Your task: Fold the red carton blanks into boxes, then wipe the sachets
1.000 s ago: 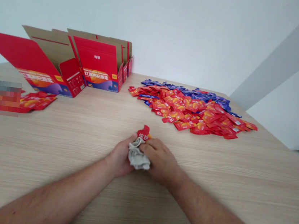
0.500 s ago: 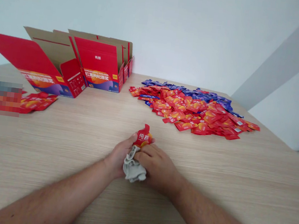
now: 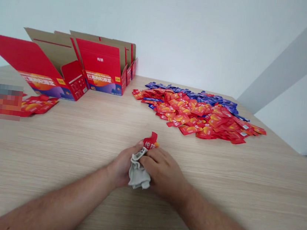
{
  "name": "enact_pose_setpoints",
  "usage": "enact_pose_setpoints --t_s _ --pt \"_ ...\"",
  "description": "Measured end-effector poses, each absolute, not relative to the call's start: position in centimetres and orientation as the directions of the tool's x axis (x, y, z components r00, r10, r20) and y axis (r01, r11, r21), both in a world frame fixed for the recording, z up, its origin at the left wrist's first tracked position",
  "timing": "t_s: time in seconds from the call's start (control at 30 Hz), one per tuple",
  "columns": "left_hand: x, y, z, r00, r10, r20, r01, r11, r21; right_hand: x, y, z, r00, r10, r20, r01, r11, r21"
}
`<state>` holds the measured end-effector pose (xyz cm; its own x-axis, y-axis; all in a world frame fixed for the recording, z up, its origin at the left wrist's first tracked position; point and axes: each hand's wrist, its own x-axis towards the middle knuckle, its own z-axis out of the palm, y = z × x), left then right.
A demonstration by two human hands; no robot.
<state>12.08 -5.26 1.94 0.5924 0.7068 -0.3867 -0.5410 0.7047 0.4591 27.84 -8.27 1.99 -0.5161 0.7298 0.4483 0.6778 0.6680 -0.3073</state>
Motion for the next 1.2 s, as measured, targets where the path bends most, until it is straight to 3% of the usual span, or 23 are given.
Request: enact_pose_setpoints --t_s 0.13,0.3,0.43,0.57,0.7,0.87,1.0,1.13,1.2 --pt "12.5 -5.5 1.7 0.522 0.778 -0.35 -0.58 0.624 0.524 28.4 -8.0 2.1 -0.281 0.815 0.508 0.737 0.522 -0.43" --pt "12.3 -5.4 0.9 0.562 0.747 -0.354 -0.534 0.655 0.535 28.6 -7.9 2.0 -0.441 0.734 0.516 0.675 0.65 -0.347" --pt "12.1 -5.5 0.9 0.57 0.738 -0.362 -0.493 0.66 0.567 28.8 -7.7 2.0 -0.257 0.802 0.539 0.74 0.522 -0.424" --pt "12.2 -5.6 1.1 0.574 0.741 -0.348 -0.507 0.655 0.56 28.7 -7.8 2.0 -0.435 0.727 0.53 0.675 0.653 -0.342" --pt "12.2 -5.5 0.8 0.577 0.728 -0.37 -0.467 0.666 0.582 28.6 -7.9 2.0 -0.264 0.808 0.526 0.741 0.519 -0.426" --pt "12.1 -5.6 1.0 0.555 0.746 -0.369 -0.489 0.651 0.581 28.6 -7.9 2.0 -0.422 0.746 0.515 0.682 0.636 -0.361" --pt "12.0 -5.7 1.3 0.545 0.737 -0.401 -0.432 0.656 0.618 28.5 -8.0 2.1 -0.257 0.815 0.52 0.744 0.51 -0.431" --pt "12.0 -5.7 1.0 0.575 0.724 -0.382 -0.477 0.675 0.562 28.1 -8.4 2.3 -0.485 0.706 0.516 0.653 0.685 -0.325" --pt "11.9 -5.6 0.9 0.577 0.716 -0.392 -0.458 0.682 0.57 28.5 -7.9 2.0 -0.436 0.743 0.508 0.676 0.643 -0.361"
